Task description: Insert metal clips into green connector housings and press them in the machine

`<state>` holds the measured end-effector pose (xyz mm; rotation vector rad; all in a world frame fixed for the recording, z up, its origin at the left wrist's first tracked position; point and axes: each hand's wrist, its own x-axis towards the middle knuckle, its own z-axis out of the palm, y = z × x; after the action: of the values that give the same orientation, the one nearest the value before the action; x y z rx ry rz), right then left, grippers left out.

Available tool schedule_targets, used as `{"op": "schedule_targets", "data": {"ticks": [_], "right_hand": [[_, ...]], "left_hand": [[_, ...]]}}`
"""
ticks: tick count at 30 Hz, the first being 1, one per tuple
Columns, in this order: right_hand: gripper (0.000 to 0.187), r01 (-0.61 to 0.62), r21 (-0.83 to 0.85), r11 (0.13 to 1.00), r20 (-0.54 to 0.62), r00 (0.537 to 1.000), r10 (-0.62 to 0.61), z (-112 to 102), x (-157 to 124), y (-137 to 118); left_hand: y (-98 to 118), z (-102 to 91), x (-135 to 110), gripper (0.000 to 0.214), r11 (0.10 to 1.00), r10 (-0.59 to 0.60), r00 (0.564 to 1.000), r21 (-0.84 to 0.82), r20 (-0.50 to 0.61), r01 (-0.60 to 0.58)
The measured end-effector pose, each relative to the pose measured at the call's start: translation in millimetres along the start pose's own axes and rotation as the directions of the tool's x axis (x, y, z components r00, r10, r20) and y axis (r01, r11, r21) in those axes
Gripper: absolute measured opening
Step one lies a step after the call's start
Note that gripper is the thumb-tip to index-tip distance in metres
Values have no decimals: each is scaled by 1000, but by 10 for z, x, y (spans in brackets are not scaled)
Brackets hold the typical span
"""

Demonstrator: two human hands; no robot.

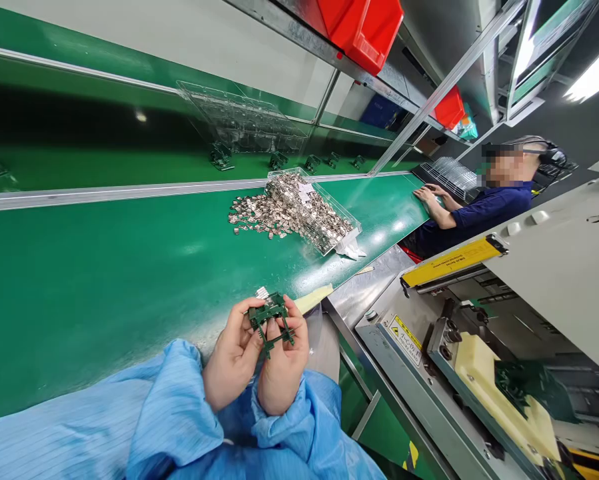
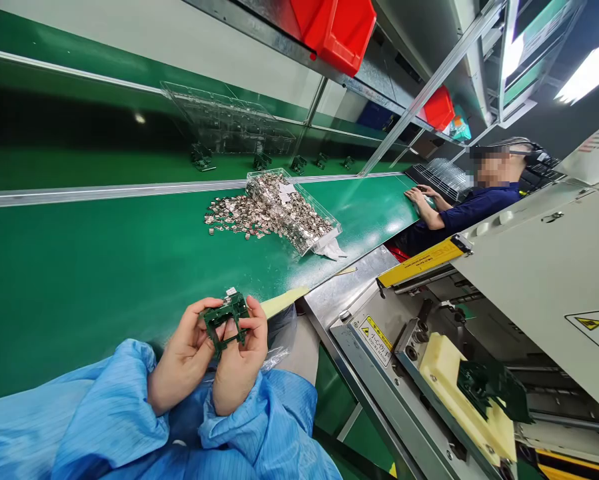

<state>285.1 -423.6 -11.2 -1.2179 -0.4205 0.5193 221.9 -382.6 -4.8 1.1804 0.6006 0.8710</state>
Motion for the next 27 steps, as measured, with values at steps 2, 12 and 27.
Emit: {"op": "schedule_targets", "data": {"ticks": [2,12,27], "right_hand": [[23,-53,124,991,17,999,51,-3,-8,-40],[33,-193,331,924,126,979,159,-167,43,-260],[70,420,-328,846,138,907,-397,-2401,65,-1355]], "left_hand": [[0,-9,-4,33,1000,26,999,9,32,-26],[-34,72,-83,30,995,62,986,65,157,-73],[415,1651,540,63,948,-287,339,317,896,-38]]}}
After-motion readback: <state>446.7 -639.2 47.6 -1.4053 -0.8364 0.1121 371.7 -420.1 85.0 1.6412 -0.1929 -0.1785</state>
